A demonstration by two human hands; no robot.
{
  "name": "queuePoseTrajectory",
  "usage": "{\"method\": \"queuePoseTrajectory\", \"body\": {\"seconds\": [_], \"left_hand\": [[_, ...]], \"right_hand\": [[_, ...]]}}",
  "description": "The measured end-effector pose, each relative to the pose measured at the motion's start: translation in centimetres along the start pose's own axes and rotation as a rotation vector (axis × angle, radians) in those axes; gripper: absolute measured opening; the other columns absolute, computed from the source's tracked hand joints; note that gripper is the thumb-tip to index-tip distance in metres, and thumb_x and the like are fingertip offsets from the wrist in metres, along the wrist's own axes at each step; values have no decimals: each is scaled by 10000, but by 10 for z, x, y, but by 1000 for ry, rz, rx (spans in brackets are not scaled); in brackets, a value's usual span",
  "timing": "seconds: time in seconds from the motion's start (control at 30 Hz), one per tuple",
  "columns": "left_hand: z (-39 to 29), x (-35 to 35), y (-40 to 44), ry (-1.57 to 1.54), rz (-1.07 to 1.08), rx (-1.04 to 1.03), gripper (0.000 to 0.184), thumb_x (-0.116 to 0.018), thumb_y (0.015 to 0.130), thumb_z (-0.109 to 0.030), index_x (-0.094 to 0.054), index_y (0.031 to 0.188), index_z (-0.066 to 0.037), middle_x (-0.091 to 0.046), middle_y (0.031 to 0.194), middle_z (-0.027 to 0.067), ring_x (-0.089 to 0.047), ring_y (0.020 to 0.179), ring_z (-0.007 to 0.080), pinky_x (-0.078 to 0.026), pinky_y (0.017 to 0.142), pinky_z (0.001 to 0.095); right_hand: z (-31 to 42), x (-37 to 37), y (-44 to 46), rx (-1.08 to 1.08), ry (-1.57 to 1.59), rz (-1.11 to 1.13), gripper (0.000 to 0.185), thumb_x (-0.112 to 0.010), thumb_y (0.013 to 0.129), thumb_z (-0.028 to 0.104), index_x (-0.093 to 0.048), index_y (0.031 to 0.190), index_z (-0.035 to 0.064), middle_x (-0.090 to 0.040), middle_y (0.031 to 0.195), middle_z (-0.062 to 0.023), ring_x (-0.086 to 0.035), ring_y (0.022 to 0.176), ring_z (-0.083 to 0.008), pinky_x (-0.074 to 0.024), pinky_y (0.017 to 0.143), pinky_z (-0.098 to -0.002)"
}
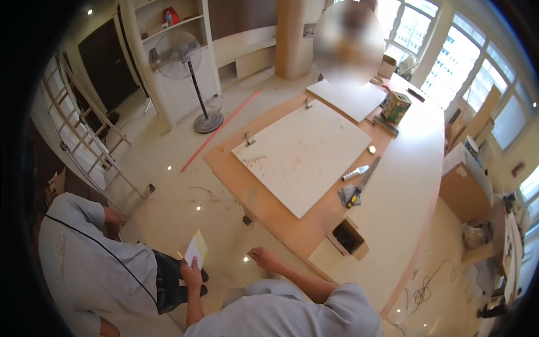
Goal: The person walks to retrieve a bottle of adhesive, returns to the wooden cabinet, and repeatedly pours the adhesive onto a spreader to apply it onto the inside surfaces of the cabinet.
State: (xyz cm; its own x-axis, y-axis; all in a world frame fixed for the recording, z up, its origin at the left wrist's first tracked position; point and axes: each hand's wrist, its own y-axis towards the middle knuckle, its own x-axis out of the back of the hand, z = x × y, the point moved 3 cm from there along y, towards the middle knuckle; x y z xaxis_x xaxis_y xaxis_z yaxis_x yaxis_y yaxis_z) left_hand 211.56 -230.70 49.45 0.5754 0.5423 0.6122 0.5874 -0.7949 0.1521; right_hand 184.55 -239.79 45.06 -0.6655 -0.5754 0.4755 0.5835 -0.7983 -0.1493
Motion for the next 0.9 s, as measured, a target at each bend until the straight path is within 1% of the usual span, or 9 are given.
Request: {"method": "queuePoseTrajectory", "body": {"seconds": [0.23, 0.43, 0.5, 0.53, 0.57, 0.6, 0.67, 0.73, 0.9], "left_hand": [[46, -16, 111, 55, -96, 50, 228, -571, 871, -130, -568, 905, 95, -608, 823, 251, -584, 777, 428, -461, 684, 426], [101, -45, 266, -97, -67, 160, 251, -577, 872, -151, -598, 931, 92, -639, 862, 245, -618, 796, 382, -469, 702, 413], [156, -70, 337, -149, -61, 196, 270, -588, 868, -168, -597, 949, 90, -643, 891, 240, -623, 813, 364, -469, 714, 400], [139, -62, 373, -117, -76, 125, 283, -591, 866, -181, -598, 958, 87, -643, 895, 234, -621, 823, 361, -467, 724, 397], [136, -55, 411, -128, 10, 207, 297, -594, 865, -196, -599, 967, 82, -641, 904, 238, -618, 829, 366, -468, 727, 396], [137, -49, 449, -132, -5, 157, 304, -591, 867, -209, -599, 967, 78, -641, 886, 237, -617, 821, 372, -468, 723, 395], [142, -32, 522, -125, -86, 160, 307, -589, 867, -227, -605, 859, 79, -619, 775, 248, -615, 736, 382, -467, 659, 407], [153, -22, 586, -152, -138, 129, 320, -594, 864, -242, -605, 825, 75, -605, 744, 255, -611, 707, 386, -462, 630, 416], [175, 5, 678, -9, -148, 181, 323, -590, 867, -258, -612, 848, 64, -613, 789, 259, -608, 763, 391, -460, 672, 426]], "right_hand": [[14, 18, 114, -55, 220, -22, 196, -527, 870, 48, -622, 1037, 9, -663, 904, -108, -645, 771, -162, -503, 686, -297], [30, 3, 225, -153, 181, 2, 201, -514, 887, 64, -618, 1046, -2, -670, 928, -119, -653, 792, -171, -508, 693, -294], [40, -8, 266, -178, 181, -104, 206, -543, 860, 85, -630, 1030, 8, -674, 872, -125, -639, 731, -191, -500, 660, -309], [50, -11, 293, -177, 174, -134, 209, -558, 846, 95, -636, 1022, 13, -675, 844, -128, -632, 700, -200, -496, 643, -316], [62, -12, 322, -183, 149, -136, 199, -555, 859, 98, -638, 1018, 11, -678, 860, -128, -644, 739, -191, -501, 668, -307], [77, -14, 347, -192, 125, -126, 191, -553, 872, 102, -640, 1014, 10, -681, 876, -128, -656, 777, -182, -506, 692, -298], [95, -33, 390, -206, 115, -133, 182, -558, 881, 109, -644, 1006, 8, -684, 879, -126, -669, 813, -175, -511, 715, -288], [107, -41, 433, -188, 109, -172, 180, -572, 875, 117, -648, 996, 8, -685, 854, -122, -671, 809, -180, -513, 710, -285], [141, -43, 521, -241, 48, -93, 183, -556, 870, 97, -641, 1002, 4, -681, 877, -134, -667, 802, -183, -513, 709, -288]]}}
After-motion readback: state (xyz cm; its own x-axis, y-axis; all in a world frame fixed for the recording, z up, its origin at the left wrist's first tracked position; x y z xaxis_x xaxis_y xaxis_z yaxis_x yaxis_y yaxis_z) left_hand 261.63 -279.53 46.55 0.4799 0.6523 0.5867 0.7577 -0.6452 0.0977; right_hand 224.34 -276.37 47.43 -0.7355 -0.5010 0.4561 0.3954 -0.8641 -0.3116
